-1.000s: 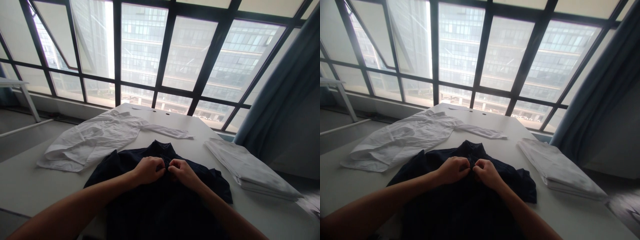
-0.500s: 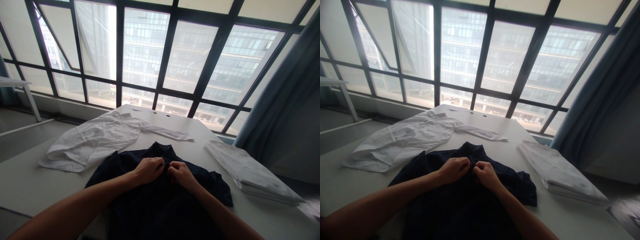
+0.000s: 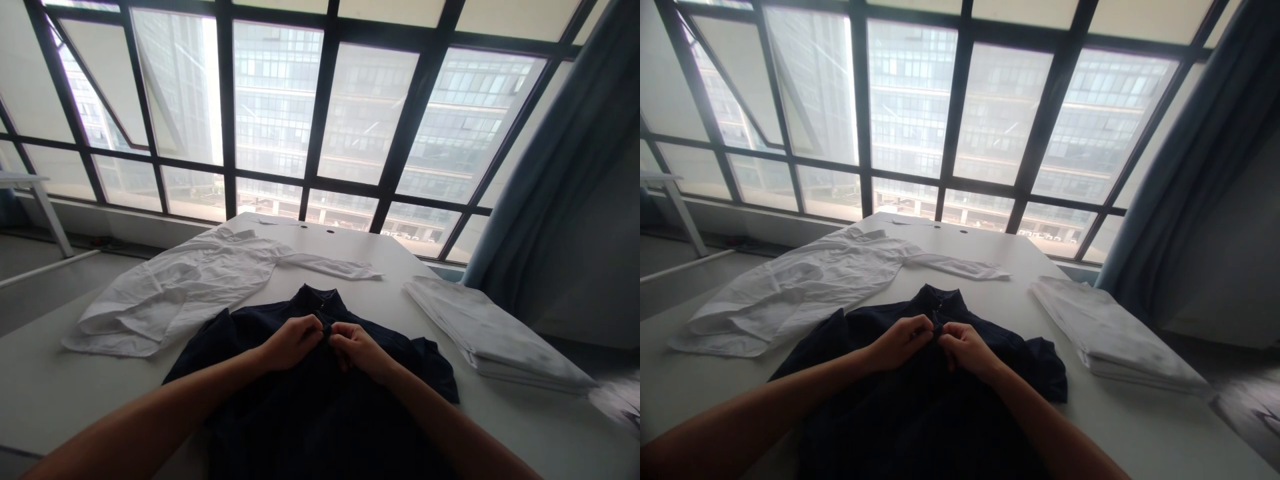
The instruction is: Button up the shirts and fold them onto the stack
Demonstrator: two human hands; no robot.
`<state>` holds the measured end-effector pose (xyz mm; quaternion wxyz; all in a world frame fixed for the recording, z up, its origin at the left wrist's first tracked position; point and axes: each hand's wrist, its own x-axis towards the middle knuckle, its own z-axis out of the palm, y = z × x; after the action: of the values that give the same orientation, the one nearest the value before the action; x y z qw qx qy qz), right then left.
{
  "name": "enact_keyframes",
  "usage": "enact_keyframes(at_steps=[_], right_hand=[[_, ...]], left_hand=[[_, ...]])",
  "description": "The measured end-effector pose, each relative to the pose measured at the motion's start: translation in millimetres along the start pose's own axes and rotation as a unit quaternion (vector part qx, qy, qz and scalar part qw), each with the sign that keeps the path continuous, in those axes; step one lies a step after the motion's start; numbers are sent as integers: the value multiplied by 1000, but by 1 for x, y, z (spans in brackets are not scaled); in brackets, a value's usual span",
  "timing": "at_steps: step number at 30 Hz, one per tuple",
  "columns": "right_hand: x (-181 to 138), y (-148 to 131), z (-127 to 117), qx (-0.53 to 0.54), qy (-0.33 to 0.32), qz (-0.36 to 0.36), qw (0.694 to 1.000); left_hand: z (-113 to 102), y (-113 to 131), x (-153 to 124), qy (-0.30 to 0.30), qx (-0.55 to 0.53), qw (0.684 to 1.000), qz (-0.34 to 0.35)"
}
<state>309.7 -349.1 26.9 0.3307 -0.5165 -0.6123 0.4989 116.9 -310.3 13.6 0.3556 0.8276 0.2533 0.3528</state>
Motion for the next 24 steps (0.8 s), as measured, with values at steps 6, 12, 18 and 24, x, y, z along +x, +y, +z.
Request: enact_keyframes(at_steps=[6, 12, 18, 24], right_hand=[[0, 3, 1, 18, -7, -26, 999], [1, 3, 2, 18, 0, -39, 999], [0, 1, 1, 3, -15, -31, 999], [-1, -4, -5, -9, 20, 28, 999]], left_hand=[[1, 0, 1, -7, -52, 998, -32], [1, 1, 1, -14, -70, 997, -41], [0, 5, 3, -31, -19, 999, -29], [1, 11, 2, -30, 142, 989, 25]])
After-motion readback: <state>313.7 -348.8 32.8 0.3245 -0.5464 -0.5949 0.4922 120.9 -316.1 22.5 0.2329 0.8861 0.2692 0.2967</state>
